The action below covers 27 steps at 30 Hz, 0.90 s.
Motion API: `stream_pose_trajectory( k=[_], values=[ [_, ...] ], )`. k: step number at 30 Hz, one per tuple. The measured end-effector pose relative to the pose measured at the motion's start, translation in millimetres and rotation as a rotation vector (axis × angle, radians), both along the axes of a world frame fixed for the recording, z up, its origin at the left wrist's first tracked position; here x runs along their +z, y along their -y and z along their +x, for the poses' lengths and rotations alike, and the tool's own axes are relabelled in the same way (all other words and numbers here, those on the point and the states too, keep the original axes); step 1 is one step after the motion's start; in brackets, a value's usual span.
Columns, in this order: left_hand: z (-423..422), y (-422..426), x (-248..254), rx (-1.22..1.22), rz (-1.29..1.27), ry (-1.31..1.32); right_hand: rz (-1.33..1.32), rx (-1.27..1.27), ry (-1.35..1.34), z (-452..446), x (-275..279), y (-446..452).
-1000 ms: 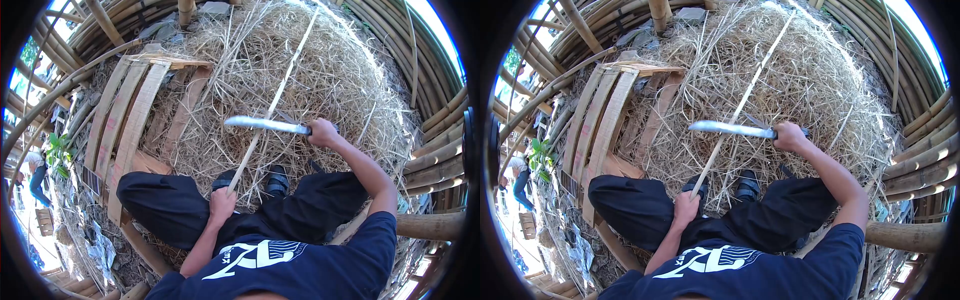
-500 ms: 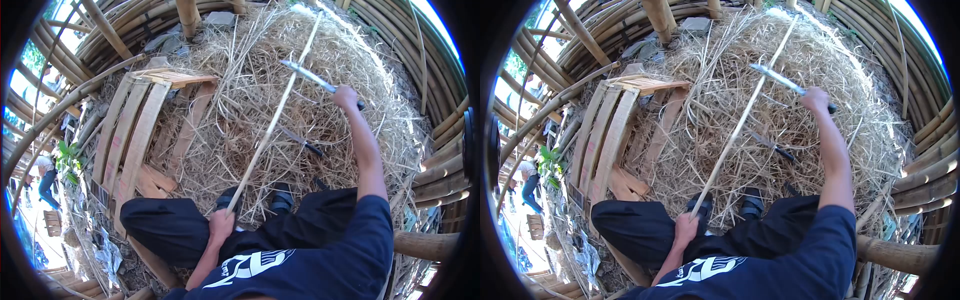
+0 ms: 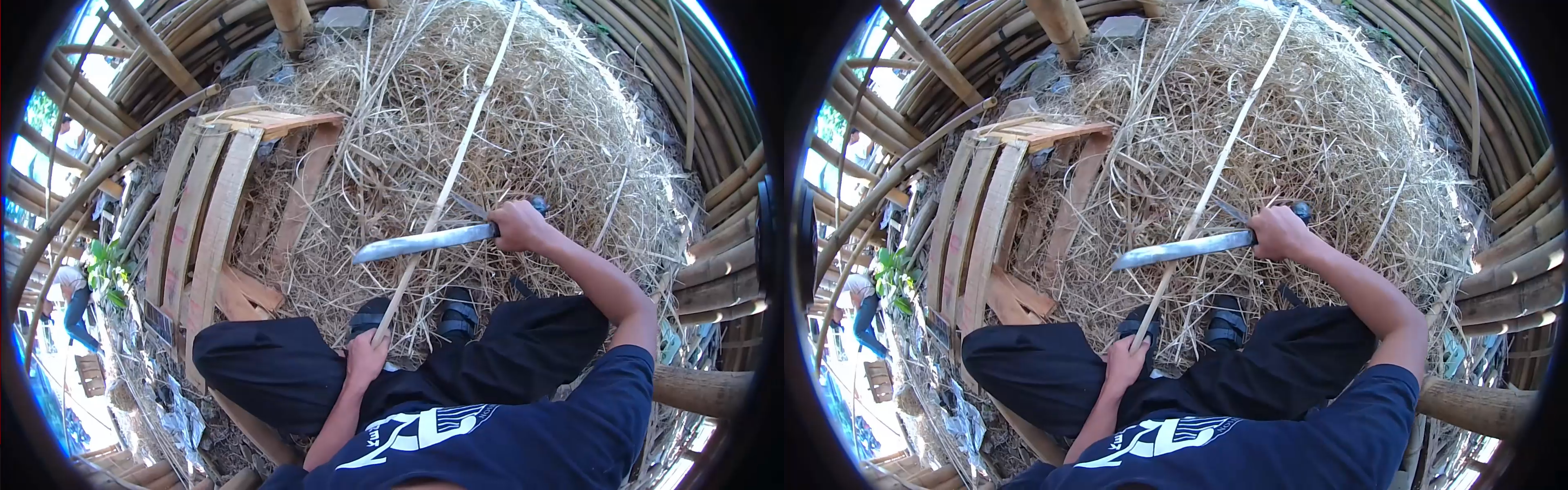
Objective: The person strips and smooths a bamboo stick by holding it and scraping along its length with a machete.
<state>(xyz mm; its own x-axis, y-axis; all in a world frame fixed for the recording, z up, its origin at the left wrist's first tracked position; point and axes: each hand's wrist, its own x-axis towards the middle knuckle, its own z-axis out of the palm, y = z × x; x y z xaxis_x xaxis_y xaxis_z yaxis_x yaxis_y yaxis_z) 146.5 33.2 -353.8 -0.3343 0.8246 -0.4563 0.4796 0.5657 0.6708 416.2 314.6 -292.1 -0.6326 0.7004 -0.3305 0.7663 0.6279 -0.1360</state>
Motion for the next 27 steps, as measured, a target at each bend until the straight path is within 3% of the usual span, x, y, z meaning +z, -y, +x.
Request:
stream_pose_trajectory(
  k=[4, 6, 10, 14, 24, 27],
  values=[
    [-1, -7, -3, 0.000, -0.066, 0.237, 0.014, 0.009, -0.052, -17, 29, 33],
    [-1, -16, -5, -0.019, 0.021, 0.309, -0.009, -0.001, -0.044, -23, 34, 50],
    [-2, -46, 26, 0.082, -0.019, 0.710, -0.133, -0.209, -0.142, -34, 35, 94],
    [-2, -60, 23, 0.005, 0.022, 0.726, -0.205, -0.420, -0.222, -43, 19, 131],
    [5, -65, -20, -0.082, -0.001, 0.733, -0.328, -0.547, -0.208, -37, -40, 141],
    [2, -75, -7, -0.106, 0.054, 0.744, -0.329, -0.604, -0.243, -48, -27, 138]
  ],
)
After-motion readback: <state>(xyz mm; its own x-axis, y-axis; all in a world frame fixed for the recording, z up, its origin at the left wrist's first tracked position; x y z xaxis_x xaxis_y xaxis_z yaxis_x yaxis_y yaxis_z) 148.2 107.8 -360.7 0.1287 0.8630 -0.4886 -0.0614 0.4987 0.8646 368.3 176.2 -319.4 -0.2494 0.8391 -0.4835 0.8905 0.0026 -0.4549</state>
